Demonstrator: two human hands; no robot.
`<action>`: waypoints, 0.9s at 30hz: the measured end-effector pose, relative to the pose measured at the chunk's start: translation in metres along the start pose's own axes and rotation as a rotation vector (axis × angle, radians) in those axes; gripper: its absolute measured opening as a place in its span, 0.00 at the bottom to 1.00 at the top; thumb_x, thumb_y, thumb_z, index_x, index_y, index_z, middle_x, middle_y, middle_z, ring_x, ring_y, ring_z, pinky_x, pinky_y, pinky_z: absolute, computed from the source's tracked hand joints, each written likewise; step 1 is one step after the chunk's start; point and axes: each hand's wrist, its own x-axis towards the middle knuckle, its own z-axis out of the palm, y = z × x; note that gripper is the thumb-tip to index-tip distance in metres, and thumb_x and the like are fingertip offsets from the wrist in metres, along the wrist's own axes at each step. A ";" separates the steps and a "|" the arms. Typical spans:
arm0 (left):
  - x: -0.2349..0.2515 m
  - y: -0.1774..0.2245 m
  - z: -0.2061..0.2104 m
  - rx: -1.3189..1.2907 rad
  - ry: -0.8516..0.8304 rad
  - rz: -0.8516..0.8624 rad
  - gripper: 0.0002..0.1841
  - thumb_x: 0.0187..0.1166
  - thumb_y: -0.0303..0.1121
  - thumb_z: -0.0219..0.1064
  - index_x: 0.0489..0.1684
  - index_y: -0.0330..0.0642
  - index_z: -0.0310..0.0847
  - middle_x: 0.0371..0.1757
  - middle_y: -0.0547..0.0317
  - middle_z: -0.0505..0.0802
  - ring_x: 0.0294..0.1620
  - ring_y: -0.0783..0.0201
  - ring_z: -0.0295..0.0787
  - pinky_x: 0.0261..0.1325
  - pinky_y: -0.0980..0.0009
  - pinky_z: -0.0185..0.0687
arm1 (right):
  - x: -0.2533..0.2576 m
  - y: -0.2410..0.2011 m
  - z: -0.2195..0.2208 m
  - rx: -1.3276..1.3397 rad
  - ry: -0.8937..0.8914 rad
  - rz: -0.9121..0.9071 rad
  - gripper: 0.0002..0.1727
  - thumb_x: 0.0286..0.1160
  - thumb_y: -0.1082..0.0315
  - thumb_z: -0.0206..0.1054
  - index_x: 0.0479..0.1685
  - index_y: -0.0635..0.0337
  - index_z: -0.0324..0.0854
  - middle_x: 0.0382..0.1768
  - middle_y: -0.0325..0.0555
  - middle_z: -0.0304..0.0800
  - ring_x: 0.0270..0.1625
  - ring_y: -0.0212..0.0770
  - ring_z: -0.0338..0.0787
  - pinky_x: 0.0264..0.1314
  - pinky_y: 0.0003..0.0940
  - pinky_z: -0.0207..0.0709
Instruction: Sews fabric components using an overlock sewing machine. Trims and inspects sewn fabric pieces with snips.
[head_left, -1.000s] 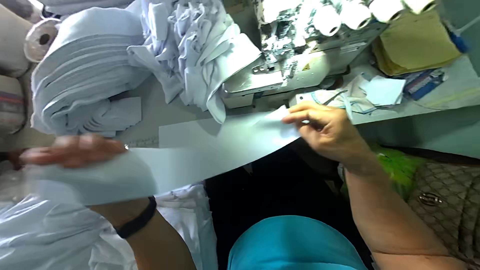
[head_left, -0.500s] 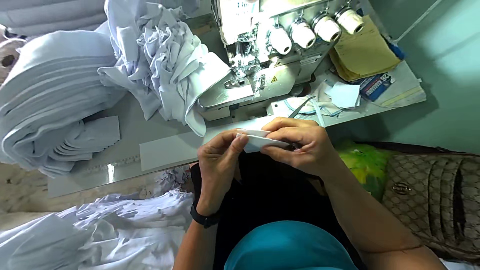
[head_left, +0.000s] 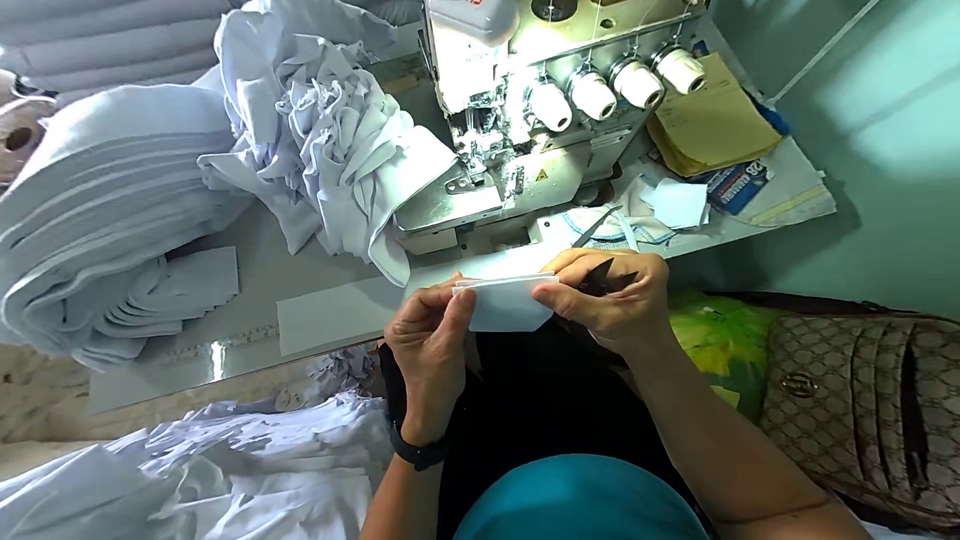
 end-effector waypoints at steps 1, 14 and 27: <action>-0.001 -0.002 0.001 -0.017 0.022 -0.002 0.05 0.77 0.30 0.74 0.38 0.55 0.93 0.42 0.71 0.97 0.50 0.75 0.94 0.65 0.69 0.87 | 0.000 0.000 0.001 -0.007 0.004 0.003 0.08 0.65 0.72 0.79 0.23 0.54 0.87 0.33 0.30 0.92 0.30 0.18 0.85 0.30 0.13 0.80; 0.093 0.046 -0.017 0.742 -0.285 0.568 0.04 0.80 0.27 0.71 0.44 0.37 0.83 0.40 0.65 0.94 0.39 0.81 0.90 0.45 0.85 0.86 | 0.033 0.013 0.053 -0.107 0.018 -0.085 0.07 0.74 0.74 0.72 0.43 0.64 0.78 0.29 0.38 0.86 0.29 0.21 0.85 0.33 0.15 0.83; 0.054 -0.033 0.011 1.630 -0.276 0.609 0.16 0.83 0.29 0.61 0.65 0.43 0.88 0.67 0.52 0.91 0.71 0.52 0.85 0.77 0.50 0.69 | 0.007 0.062 0.046 -0.342 0.252 0.026 0.04 0.69 0.77 0.68 0.39 0.66 0.86 0.29 0.41 0.90 0.28 0.22 0.84 0.31 0.15 0.78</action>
